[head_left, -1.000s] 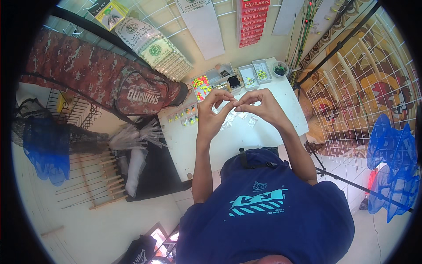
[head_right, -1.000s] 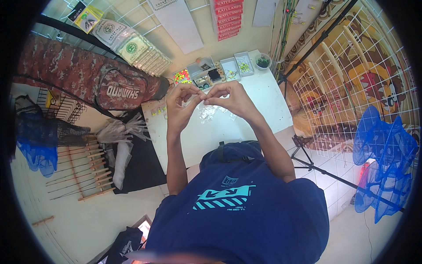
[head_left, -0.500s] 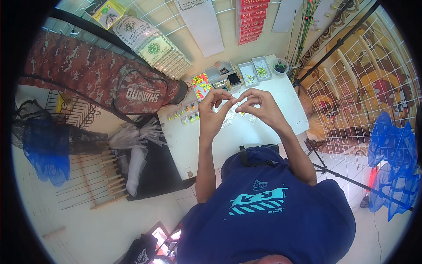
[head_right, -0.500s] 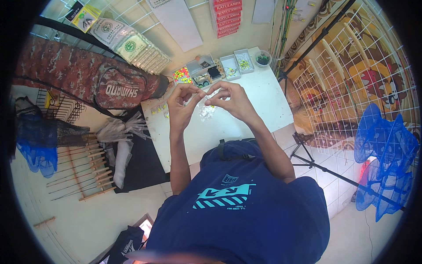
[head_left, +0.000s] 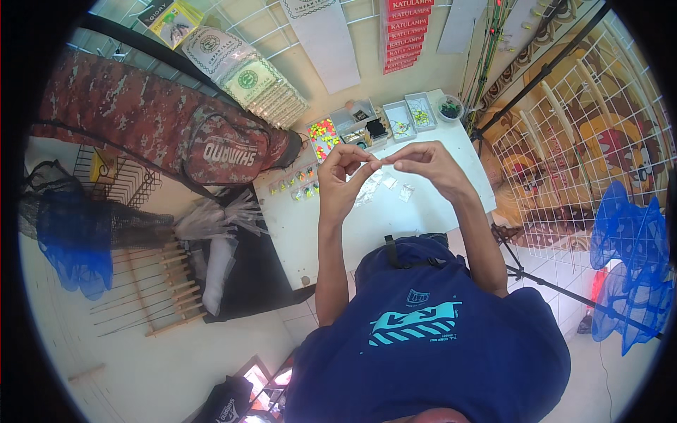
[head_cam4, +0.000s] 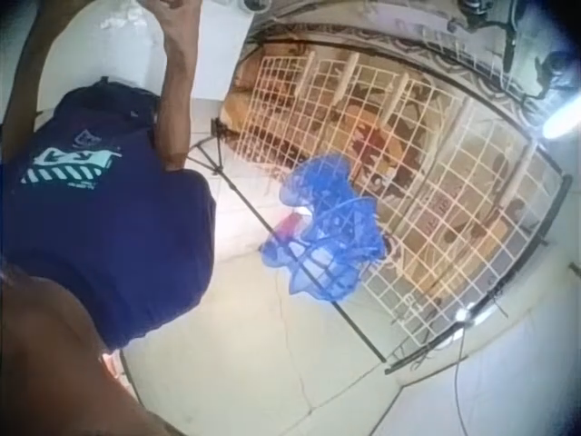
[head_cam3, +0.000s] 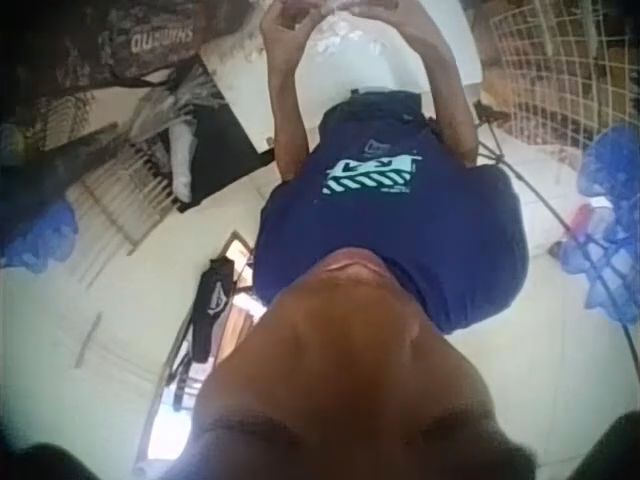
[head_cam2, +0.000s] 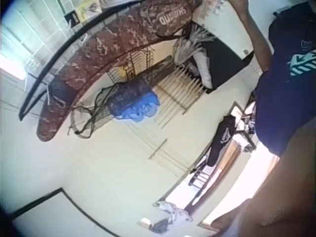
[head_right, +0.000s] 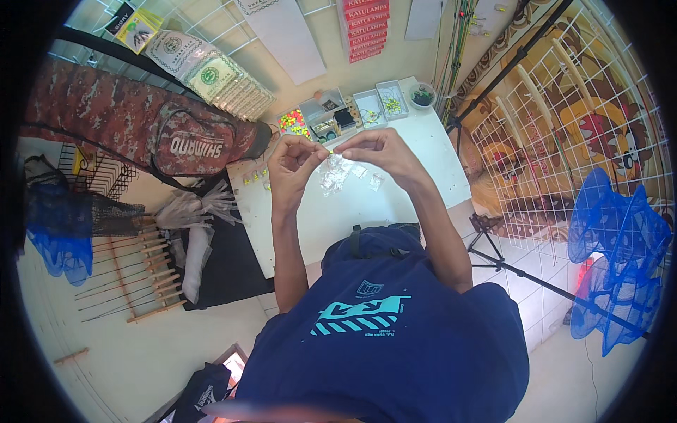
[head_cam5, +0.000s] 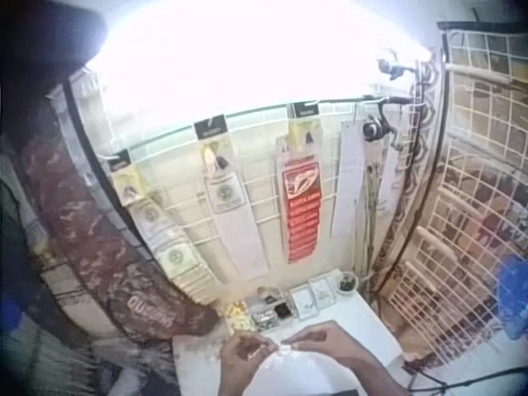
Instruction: The person is manually assembling small fishing lures and attaching hooks to them at a workstation.
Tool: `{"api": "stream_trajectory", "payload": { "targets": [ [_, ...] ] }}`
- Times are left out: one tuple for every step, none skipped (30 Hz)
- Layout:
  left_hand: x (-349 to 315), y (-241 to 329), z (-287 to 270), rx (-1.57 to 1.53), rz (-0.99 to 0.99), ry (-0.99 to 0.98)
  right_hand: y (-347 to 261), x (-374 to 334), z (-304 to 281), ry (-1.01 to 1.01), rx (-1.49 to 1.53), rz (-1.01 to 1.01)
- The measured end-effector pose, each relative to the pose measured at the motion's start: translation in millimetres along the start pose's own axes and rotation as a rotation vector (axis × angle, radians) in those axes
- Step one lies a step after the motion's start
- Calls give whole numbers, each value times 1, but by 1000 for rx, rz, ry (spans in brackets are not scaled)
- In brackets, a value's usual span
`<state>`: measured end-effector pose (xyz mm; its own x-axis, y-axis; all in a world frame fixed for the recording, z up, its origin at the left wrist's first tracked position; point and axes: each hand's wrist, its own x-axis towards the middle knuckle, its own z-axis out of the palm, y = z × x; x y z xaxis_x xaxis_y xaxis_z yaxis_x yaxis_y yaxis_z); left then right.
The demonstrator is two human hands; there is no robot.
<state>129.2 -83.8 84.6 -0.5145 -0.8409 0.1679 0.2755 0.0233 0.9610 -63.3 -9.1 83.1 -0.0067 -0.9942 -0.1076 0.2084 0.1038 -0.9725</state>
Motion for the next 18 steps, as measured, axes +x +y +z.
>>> {"api": "stream_trajectory", "payload": {
  "targets": [
    [0, 2, 0, -4, -6, -9, -3, 2, -2, 26, -43, -32],
    [1, 4, -1, -3, -4, -9, -10, 3, -2, 13, -14, -45],
    [1, 6, -2, -18, -19, -17, -13, 7, -4, 12, -14, -47],
    [2, 8, -2, -33, -34, -29, -17, 10, -5, -36, 9, -30],
    [2, 10, -2, -33, -32, -32, -21, 12, -6, -85, 32, -13],
    [3, 11, -1, -31, -24, -47, -27, 13, -4, -93, 11, 9],
    [4, 12, -1, -27, -15, -63, -27, 16, -5, -91, 11, 5],
    [5, 12, 0, -26, -12, -66, -24, 20, -7, -160, 50, 4],
    [6, 12, 0, -47, -7, -85, -22, 24, -8, -230, 88, 4],
    [7, 11, 0, -68, -3, -104, -20, 28, -8, -230, 88, 1],
    [7, 11, -1, -67, -2, -105, -18, 32, -8, -312, 146, 20],
    [8, 11, -1, -87, 1, -120, -16, 35, -9, -394, 203, 38],
    [8, 11, -1, -106, 4, -134, -13, 38, -9, -395, 203, 37],
    [9, 11, -2, -106, 5, -134, -10, 41, -10, -451, 245, 50],
    [9, 11, -2, -115, 5, -146, -8, 43, -10, -506, 287, 62],
    [9, 12, -3, -123, 5, -155, -8, 45, -9, -517, 287, 77],
    [9, 12, -3, -123, 5, -153, -9, 46, -7, -519, 287, 77],
    [8, 14, -3, -131, -8, -159, -11, 46, -5, -530, 297, 103]
  ]
}}
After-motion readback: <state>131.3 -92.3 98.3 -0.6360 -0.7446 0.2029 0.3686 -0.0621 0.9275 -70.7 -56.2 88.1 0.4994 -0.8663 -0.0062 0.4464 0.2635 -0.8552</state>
